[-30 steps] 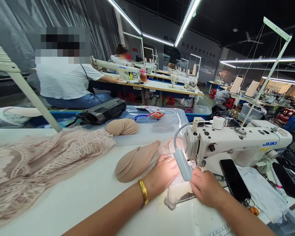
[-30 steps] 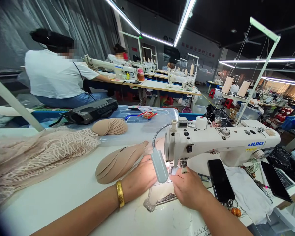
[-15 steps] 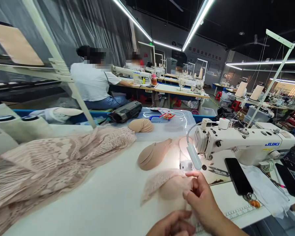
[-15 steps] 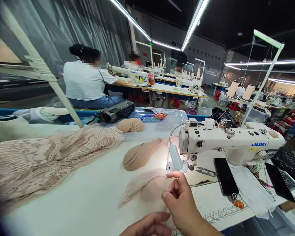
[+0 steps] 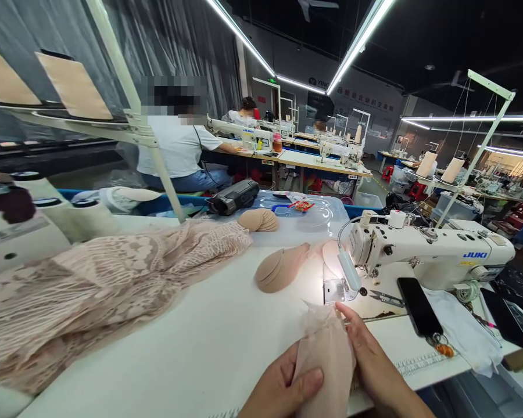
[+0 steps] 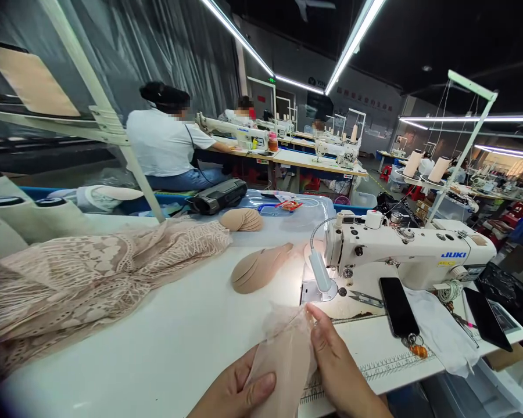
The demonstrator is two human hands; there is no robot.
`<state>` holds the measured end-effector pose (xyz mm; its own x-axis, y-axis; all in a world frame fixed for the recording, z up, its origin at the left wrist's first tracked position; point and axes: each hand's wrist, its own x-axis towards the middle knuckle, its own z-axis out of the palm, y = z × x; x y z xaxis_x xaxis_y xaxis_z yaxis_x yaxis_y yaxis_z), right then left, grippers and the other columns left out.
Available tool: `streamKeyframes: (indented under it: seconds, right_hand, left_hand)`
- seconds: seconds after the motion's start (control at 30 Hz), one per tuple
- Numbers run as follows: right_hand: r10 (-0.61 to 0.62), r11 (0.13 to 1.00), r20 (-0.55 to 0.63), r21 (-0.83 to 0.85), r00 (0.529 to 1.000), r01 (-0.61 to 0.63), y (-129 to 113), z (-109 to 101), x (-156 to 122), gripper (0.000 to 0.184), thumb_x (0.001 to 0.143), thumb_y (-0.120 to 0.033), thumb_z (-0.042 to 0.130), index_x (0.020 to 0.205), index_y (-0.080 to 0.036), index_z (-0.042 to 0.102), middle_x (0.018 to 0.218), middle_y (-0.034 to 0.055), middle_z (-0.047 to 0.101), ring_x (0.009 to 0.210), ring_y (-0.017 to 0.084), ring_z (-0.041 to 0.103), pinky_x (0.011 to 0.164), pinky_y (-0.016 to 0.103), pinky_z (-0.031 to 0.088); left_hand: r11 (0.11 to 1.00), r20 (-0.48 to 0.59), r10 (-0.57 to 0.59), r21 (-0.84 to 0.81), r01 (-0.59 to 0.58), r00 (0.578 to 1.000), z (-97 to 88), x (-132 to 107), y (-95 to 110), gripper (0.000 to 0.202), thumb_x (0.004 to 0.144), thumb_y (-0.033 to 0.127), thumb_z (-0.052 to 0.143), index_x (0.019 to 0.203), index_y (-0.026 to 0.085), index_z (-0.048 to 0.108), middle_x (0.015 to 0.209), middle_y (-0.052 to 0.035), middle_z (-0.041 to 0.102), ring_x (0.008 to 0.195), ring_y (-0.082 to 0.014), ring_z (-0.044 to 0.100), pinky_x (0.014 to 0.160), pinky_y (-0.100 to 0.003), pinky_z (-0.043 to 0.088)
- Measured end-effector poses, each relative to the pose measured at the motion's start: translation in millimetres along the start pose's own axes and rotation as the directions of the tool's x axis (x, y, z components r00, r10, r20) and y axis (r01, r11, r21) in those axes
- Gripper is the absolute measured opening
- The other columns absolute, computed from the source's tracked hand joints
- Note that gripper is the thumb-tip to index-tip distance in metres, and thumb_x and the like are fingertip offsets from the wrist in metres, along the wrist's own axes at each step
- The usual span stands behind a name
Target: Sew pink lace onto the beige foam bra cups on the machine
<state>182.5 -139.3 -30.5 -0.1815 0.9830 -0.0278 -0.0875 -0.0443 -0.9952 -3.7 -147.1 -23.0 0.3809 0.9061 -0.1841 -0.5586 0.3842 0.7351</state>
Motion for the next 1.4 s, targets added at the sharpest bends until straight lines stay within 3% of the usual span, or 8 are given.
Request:
streamKeyframes:
  seconds: [0.1, 0.17, 0.3, 0.47, 0.67, 1.03, 1.27, 1.4]
  right_hand:
    - [0.106, 0.958, 0.001, 0.267, 0.994, -0.103, 10.0, 3.3, -4.1, 0.085, 0.092, -0.084, 0.053, 0.157, -0.03, 0.047, 0.083, 0.0035, 0.072, 0.078, 0.024, 0.07, 0.077, 0.04, 0.057]
    - [0.064, 0.946, -0.065, 0.321, 0.996, -0.039, 21.1, 9.4, -7.4, 0.091, 0.084, -0.081, 0.069, 0.155, -0.028, 0.049, 0.071, -0.0007, 0.067, 0.068, 0.023, 0.066, 0.069, 0.036, 0.055]
    - [-0.064, 0.951, -0.23, 0.281, 0.971, 0.13, 35.2, 21.3, -8.2, 0.098, 0.07, -0.06, 0.094, 0.15, -0.026, 0.049, 0.078, -0.0008, 0.071, 0.074, 0.023, 0.069, 0.073, 0.035, 0.057]
    - [-0.097, 0.942, -0.291, 0.282, 0.952, 0.182, 42.5, 24.4, -5.1, 0.089, 0.072, -0.052, 0.094, 0.144, -0.025, 0.051, 0.085, 0.0016, 0.076, 0.079, 0.024, 0.074, 0.077, 0.036, 0.059]
    - [-0.105, 0.915, -0.314, 0.341, 0.944, 0.215, 46.3, 23.0, -2.7, 0.088, 0.071, -0.05, 0.096, 0.142, -0.025, 0.05, 0.087, 0.0018, 0.078, 0.082, 0.024, 0.075, 0.082, 0.036, 0.059]
    - [-0.111, 0.946, -0.275, 0.264, 0.955, 0.186, 46.0, 18.8, -2.7, 0.091, 0.072, -0.059, 0.091, 0.146, -0.026, 0.049, 0.088, 0.004, 0.075, 0.085, 0.028, 0.073, 0.084, 0.044, 0.059]
    - [-0.129, 0.97, -0.165, 0.184, 0.978, 0.159, 62.6, 2.6, -5.9, 0.104, 0.073, -0.054, 0.092, 0.158, -0.031, 0.036, 0.076, -0.0048, 0.057, 0.066, 0.018, 0.058, 0.066, 0.03, 0.049]
    - [-0.167, 0.982, -0.128, 0.071, 0.978, 0.177, 64.2, -15.7, -6.3, 0.099, 0.078, -0.049, 0.088, 0.16, -0.032, 0.035, 0.079, -0.0035, 0.059, 0.069, 0.017, 0.058, 0.07, 0.031, 0.048]
  left_hand:
    - [0.999, -0.052, 0.012, -0.042, -0.014, 0.999, -3.6, -0.7, 3.7, 0.07, 0.073, 0.04, 0.094, 0.136, 0.02, 0.071, 0.115, -0.0163, 0.08, 0.113, -0.04, 0.073, 0.099, -0.049, 0.059]
    - [0.997, -0.098, 0.033, -0.063, -0.04, 0.995, -1.7, 1.3, 7.4, 0.063, 0.074, 0.036, 0.093, 0.133, 0.023, 0.072, 0.116, -0.0137, 0.08, 0.114, -0.0374, 0.073, 0.1, -0.046, 0.058]
    - [0.994, -0.152, 0.043, -0.089, -0.057, 0.987, 8.2, 10.9, 11.2, 0.048, 0.069, 0.039, 0.095, 0.111, 0.02, 0.081, 0.11, -0.0118, 0.081, 0.111, -0.036, 0.073, 0.097, -0.043, 0.059]
    - [0.993, -0.245, 0.071, -0.078, -0.093, 0.967, 15.7, 23.1, 11.4, 0.042, 0.061, 0.043, 0.099, 0.088, 0.016, 0.082, 0.1, -0.0122, 0.081, 0.104, -0.0362, 0.074, 0.091, -0.041, 0.061]
    - [0.992, -0.25, 0.069, -0.089, -0.094, 0.966, 15.9, 25.2, 9.3, 0.042, 0.059, 0.041, 0.101, 0.087, 0.016, 0.083, 0.093, -0.011, 0.082, 0.1, -0.0351, 0.075, 0.089, -0.041, 0.062]
    - [0.997, -0.1, -0.004, -0.08, -0.004, 0.995, 26.8, 27.8, 11.8, 0.042, 0.07, 0.042, 0.096, 0.097, 0.013, 0.082, 0.095, -0.0149, 0.082, 0.099, -0.0366, 0.076, 0.091, -0.045, 0.061]
    - [0.999, -0.114, 0.044, -0.018, -0.047, 0.993, 27.7, 35.3, 29.3, 0.05, 0.072, 0.052, 0.092, 0.101, 0.013, 0.081, 0.096, -0.0156, 0.081, 0.097, -0.0363, 0.075, 0.09, -0.045, 0.06]
    - [0.948, 0.111, 0.126, 0.281, -0.153, 0.986, 9.8, 31.9, 32.2, 0.047, 0.086, 0.057, 0.077, 0.109, 0.016, 0.08, 0.091, -0.014, 0.08, 0.096, -0.0363, 0.074, 0.085, -0.046, 0.059]
